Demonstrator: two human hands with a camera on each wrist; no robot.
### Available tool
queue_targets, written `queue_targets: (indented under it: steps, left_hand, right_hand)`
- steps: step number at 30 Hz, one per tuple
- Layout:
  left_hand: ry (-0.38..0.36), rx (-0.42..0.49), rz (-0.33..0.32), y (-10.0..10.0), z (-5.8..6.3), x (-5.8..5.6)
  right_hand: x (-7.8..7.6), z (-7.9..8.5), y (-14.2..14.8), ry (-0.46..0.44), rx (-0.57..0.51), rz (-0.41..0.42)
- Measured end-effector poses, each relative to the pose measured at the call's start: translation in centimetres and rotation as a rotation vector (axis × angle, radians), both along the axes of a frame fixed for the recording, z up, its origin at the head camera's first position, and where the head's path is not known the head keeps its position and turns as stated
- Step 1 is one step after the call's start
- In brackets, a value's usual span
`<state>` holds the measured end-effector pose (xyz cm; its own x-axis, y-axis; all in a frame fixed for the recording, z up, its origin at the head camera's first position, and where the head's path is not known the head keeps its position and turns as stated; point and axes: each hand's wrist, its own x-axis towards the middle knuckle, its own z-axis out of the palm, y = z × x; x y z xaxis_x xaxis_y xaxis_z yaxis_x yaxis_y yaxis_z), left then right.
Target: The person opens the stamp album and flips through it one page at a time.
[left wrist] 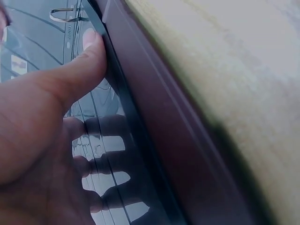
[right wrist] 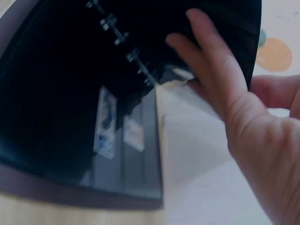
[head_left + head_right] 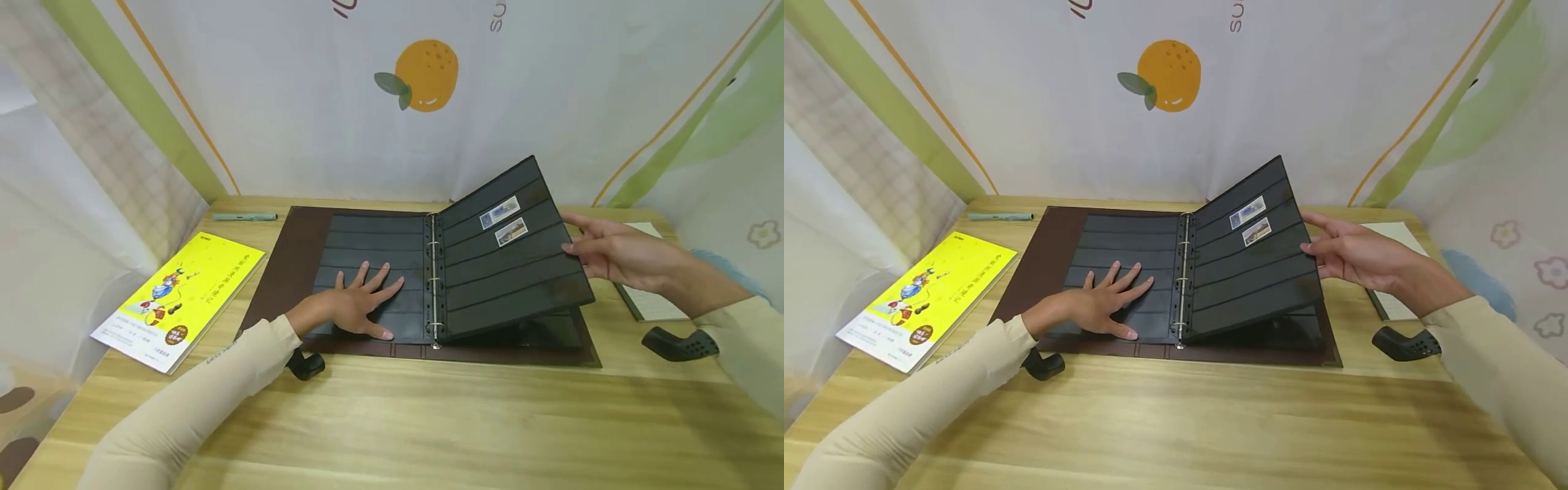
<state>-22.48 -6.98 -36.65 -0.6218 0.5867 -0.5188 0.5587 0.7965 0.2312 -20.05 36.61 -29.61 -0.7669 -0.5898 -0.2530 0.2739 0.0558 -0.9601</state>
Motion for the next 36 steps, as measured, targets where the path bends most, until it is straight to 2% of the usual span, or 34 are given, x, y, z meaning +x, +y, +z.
queue_targets:
  steps: [2,4,13,21,24,28,30,32,34,36]
  left_hand:
    - [0.001,-0.003,0.001,0.0,0.0,0.1]
    - [0.001,-0.004,0.002,0.1,-0.1,0.1]
    - [0.011,0.004,0.004,0.1,0.0,0.3]
    - [0.015,0.001,0.001,0.1,0.0,0.4]
    - [0.027,0.051,0.03,0.1,0.0,0.5]
    - [0.057,0.114,0.093,0.0,0.0,1.0]
    - [0.062,0.14,0.126,0.2,0.4,1.4]
    - [0.048,0.209,0.164,0.9,1.3,1.8]
    - [-0.023,0.347,0.23,2.2,2.9,2.2]
    - [-0.171,0.534,0.323,4.1,5.2,2.8]
  right_hand:
    - [-0.2,0.9,-0.4,0.024,0.14,-0.055]
    - [-0.4,1.9,-0.7,0.041,0.233,-0.072]
    - [-1.1,5.3,-3.0,0.03,0.296,-0.034]
    - [-1.2,6.6,-5.7,0.024,0.369,-0.025]
    - [-1.3,7.0,-6.3,0.002,0.362,-0.04]
    - [-1.3,7.1,-6.8,-0.031,0.302,-0.032]
    - [-1.3,7.0,-6.8,-0.036,0.282,-0.022]
    - [-1.2,7.0,-6.8,-0.037,0.285,-0.028]
    - [-1.1,7.0,-6.7,-0.033,0.292,-0.032]
    - [-1.0,7.1,-6.7,-0.03,0.283,-0.033]
